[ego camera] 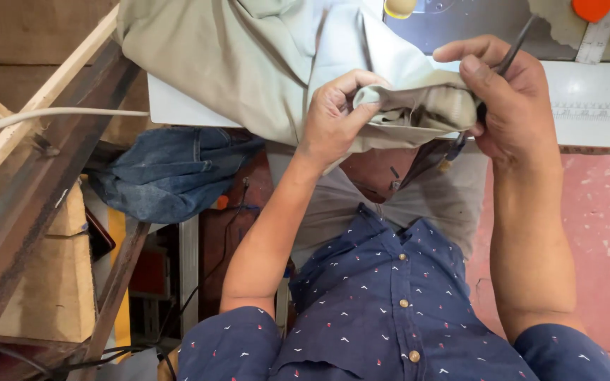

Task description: Trimming excess threads and fabric from the cuff of a pair of trousers using scissors

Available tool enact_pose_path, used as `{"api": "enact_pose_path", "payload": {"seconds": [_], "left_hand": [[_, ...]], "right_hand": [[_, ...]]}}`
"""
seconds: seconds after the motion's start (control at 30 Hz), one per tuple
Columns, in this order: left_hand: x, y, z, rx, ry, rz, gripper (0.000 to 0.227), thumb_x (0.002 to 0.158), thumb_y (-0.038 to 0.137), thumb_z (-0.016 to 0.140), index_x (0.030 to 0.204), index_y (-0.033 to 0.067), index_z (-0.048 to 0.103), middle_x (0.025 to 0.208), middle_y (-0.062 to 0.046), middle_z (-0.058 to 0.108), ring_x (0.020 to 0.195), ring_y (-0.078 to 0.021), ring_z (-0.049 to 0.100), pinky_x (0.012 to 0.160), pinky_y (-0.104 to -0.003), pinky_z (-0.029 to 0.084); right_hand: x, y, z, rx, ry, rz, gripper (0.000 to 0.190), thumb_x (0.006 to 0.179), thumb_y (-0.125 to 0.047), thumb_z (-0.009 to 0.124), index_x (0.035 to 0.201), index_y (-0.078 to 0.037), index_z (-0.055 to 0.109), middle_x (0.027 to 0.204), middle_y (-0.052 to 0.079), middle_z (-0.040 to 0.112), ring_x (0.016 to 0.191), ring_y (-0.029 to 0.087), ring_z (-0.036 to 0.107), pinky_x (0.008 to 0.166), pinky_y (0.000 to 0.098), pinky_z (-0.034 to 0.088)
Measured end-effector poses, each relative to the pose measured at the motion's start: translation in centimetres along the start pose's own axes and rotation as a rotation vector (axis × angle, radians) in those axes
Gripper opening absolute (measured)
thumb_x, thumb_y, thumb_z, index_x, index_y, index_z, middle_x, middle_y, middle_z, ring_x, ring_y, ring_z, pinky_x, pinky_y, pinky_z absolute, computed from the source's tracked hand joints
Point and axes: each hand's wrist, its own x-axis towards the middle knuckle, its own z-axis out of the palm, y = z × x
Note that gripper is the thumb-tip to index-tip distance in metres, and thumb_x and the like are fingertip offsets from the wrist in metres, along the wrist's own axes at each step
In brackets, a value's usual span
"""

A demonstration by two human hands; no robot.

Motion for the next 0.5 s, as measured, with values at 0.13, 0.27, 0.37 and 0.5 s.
{"api": "enact_pose_path", "payload": {"seconds": [0.13,0.27,0.37,0.5], "left_hand": [[-0.3,0.1,0.3,-0.389,-0.166,-0.084,0.009,0.1,0.016,0.062,0.102,0.0075,0.065,0.094,0.004,0.064,0.088,-0.0045,0.058,0.081,-0.02,0.046],[-0.1,-2.3,2.0,-0.316,-0.038,-0.077,0.006,0.1,0.014,0.06,0.1,0.0086,0.062,0.093,0.002,0.064,0.088,-0.0058,0.058,0.082,-0.021,0.046],[0.3,-2.5,2.4,-0.331,0.014,-0.112,0.008,0.099,0.017,0.06,0.099,0.0096,0.062,0.09,0.002,0.065,0.084,-0.0058,0.056,0.079,-0.021,0.045],[0.5,-2.1,2.3,-0.385,0.032,-0.15,0.005,0.098,0.016,0.058,0.097,0.0114,0.06,0.084,0.005,0.059,0.077,-0.0045,0.048,0.074,-0.022,0.04]], "right_hand": [[3.1,1.9,-3.0,-0.53,0.076,-0.024,0.021,0.107,-0.032,0.059,0.117,-0.017,0.07,0.095,-0.01,0.057,0.084,0.001,0.046,0.078,0.0191,0.036],[4.6,4.4,-4.6,-0.99,0.14,-0.422,0.03,0.107,-0.011,0.078,0.123,-0.002,0.054,0.101,0.012,0.069,0.089,0.027,0.065,0.081,0.0407,0.047],[3.3,3.0,-4.2,-0.911,0.171,-0.394,0.038,0.106,-0.01,0.078,0.126,-0.001,0.047,0.096,0.009,0.059,0.078,0.021,0.052,0.076,0.0378,0.043],[0.2,1.1,-3.2,-0.829,0.101,-0.181,0.042,0.101,-0.019,0.083,0.124,-0.008,0.05,0.103,0.003,0.056,0.068,0.012,0.039,0.066,0.0285,0.036]]}}
